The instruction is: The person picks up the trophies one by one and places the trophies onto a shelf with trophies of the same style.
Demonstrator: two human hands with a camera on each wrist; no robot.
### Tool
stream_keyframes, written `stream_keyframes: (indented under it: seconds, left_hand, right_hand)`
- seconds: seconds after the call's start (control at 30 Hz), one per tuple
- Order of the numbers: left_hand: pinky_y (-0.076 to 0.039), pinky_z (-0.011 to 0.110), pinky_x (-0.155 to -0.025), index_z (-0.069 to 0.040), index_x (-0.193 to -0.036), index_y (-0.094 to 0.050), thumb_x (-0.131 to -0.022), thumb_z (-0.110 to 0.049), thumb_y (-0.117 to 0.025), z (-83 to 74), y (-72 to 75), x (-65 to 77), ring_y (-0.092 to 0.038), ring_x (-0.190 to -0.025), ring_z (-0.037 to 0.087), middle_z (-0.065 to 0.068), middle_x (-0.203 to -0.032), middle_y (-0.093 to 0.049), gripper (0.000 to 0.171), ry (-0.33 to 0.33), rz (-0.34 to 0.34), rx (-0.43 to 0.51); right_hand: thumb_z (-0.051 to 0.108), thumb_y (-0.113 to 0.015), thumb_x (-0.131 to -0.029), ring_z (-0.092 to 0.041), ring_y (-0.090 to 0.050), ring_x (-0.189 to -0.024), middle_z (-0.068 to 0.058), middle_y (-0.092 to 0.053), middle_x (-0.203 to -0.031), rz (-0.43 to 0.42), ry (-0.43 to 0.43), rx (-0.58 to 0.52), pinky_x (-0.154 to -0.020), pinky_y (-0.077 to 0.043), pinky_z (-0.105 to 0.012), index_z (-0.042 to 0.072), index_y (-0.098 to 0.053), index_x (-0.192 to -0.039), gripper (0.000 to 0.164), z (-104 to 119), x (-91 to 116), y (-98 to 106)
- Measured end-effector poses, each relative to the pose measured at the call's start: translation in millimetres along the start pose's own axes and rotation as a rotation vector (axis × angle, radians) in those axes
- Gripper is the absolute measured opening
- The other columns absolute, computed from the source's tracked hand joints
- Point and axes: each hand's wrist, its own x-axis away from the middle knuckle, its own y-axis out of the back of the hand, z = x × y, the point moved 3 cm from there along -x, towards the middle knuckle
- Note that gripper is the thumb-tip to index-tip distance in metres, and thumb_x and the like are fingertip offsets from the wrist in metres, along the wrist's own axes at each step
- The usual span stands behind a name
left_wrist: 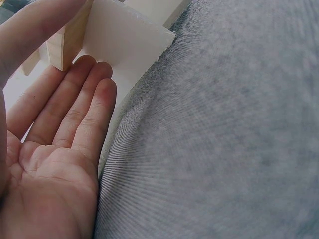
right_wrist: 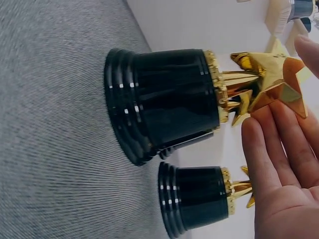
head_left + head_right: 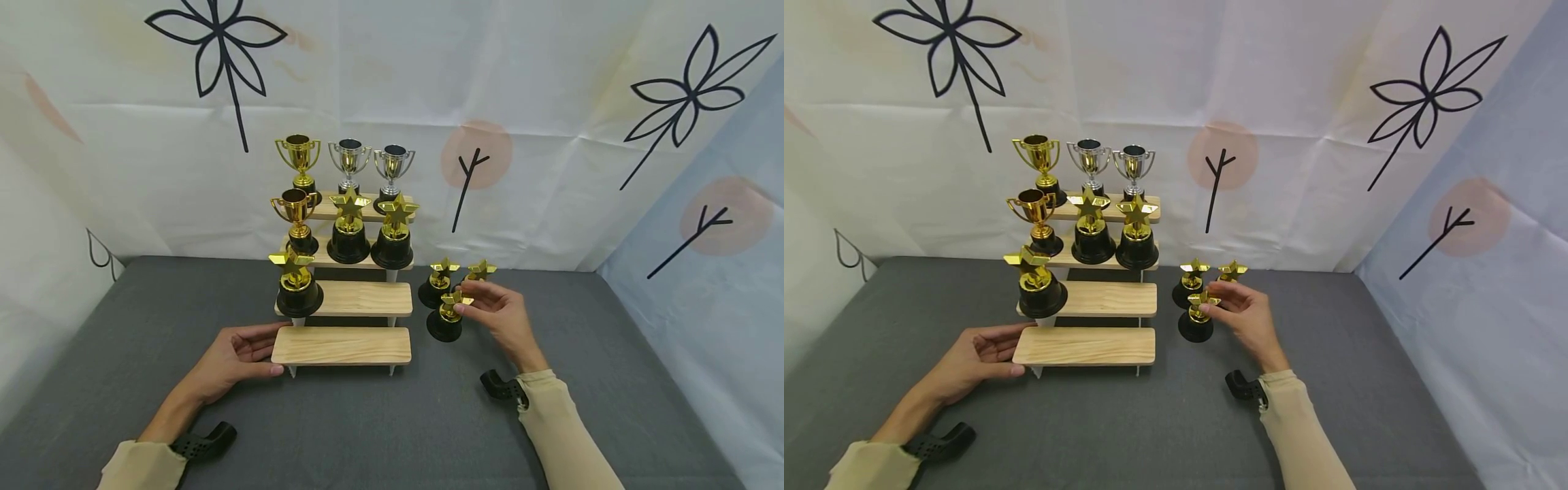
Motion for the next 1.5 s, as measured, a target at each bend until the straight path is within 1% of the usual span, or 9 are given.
stream_keyframes:
  seconds: [0.13,0.2,0.43,0.63,0.7,0.97,1.2,1.33,1.5]
  left_hand:
    - [-0.055,0.033,-0.100,0.021,-0.144,-0.038,-0.082,0.014,-0.076,-0.5,-0.3,0.1,-0.063,-0.122,0.015,-0.003,-0.138,-0.061,0.073,0.004,-0.001,0.003]
    - [-0.056,0.034,-0.100,0.021,-0.144,-0.038,-0.082,0.013,-0.076,-0.9,-0.5,0.2,-0.063,-0.122,0.015,-0.002,-0.138,-0.061,0.073,0.007,-0.002,0.003]
    - [-0.056,0.034,-0.100,0.020,-0.145,-0.037,-0.082,0.013,-0.076,-0.3,-0.1,0.0,-0.062,-0.122,0.016,-0.002,-0.139,-0.060,0.074,0.006,0.003,0.007]
    - [-0.055,0.034,-0.101,0.020,-0.145,-0.038,-0.082,0.014,-0.076,0.5,0.5,0.5,-0.062,-0.123,0.016,-0.002,-0.139,-0.061,0.073,-0.003,0.002,0.007]
    - [-0.055,0.034,-0.101,0.020,-0.144,-0.039,-0.082,0.014,-0.076,1.0,0.7,0.7,-0.062,-0.123,0.016,-0.001,-0.139,-0.061,0.073,-0.003,-0.001,0.003]
    - [-0.055,0.033,-0.101,0.020,-0.144,-0.039,-0.082,0.013,-0.076,0.9,0.6,0.8,-0.062,-0.122,0.015,-0.001,-0.138,-0.061,0.073,-0.001,-0.006,-0.004]
    - [-0.055,0.033,-0.101,0.021,-0.144,-0.039,-0.082,0.013,-0.076,-0.3,-0.1,0.5,-0.062,-0.122,0.014,-0.002,-0.138,-0.062,0.072,0.004,-0.008,-0.002]
    - [-0.055,0.032,-0.101,0.021,-0.143,-0.040,-0.082,0.013,-0.076,-1.4,-0.1,0.6,-0.063,-0.122,0.014,0.000,-0.138,-0.062,0.072,0.005,-0.016,-0.008]
    - [-0.055,0.032,-0.100,0.021,-0.143,-0.040,-0.082,0.013,-0.077,-1.7,0.0,0.5,-0.063,-0.121,0.015,0.001,-0.137,-0.062,0.071,0.004,-0.024,-0.017]
  right_hand:
    - [-0.007,-0.080,-0.083,-0.014,-0.068,-0.107,-0.013,-0.067,-0.124,0.012,-0.016,0.009,-0.088,-0.062,-0.028,-0.013,-0.063,-0.127,0.047,-4,0,-1]
    - [-0.007,-0.080,-0.084,-0.013,-0.068,-0.106,-0.010,-0.067,-0.124,0.019,-0.025,0.010,-0.087,-0.062,-0.028,-0.013,-0.062,-0.127,0.047,-6,0,-2]
    - [-0.010,-0.077,-0.084,-0.011,-0.070,-0.099,-0.021,-0.064,-0.127,0.022,-0.040,0.011,-0.085,-0.062,-0.026,-0.015,-0.061,-0.128,0.046,-12,-1,-3]
    - [-0.014,-0.075,-0.084,-0.010,-0.071,-0.097,-0.001,-0.071,-0.114,0.011,-0.039,-0.011,-0.084,-0.062,-0.024,-0.018,-0.061,-0.126,0.044,-14,-1,-4]
    - [-0.014,-0.074,-0.084,-0.010,-0.071,-0.097,0.003,-0.071,-0.111,0.007,-0.037,-0.007,-0.084,-0.062,-0.024,-0.018,-0.061,-0.125,0.043,-14,-1,-5]
    - [-0.011,-0.076,-0.084,-0.010,-0.071,-0.097,0.003,-0.072,-0.108,-0.012,-0.036,0.019,-0.082,-0.062,-0.024,-0.018,-0.063,-0.124,0.042,-12,0,-4]
    - [-0.007,-0.078,-0.085,-0.010,-0.071,-0.093,0.005,-0.073,-0.101,-0.020,-0.016,0.043,-0.078,-0.063,-0.026,-0.017,-0.063,-0.125,0.043,-3,1,-4]
    - [-0.008,-0.077,-0.086,-0.010,-0.071,-0.091,0.006,-0.073,-0.100,-0.030,0.001,0.051,-0.076,-0.064,-0.029,-0.017,-0.062,-0.126,0.044,8,3,-4]
    - [-0.008,-0.077,-0.086,-0.011,-0.072,-0.091,0.004,-0.074,-0.100,-0.041,0.023,0.050,-0.076,-0.064,-0.027,-0.016,-0.063,-0.125,0.043,26,5,-5]
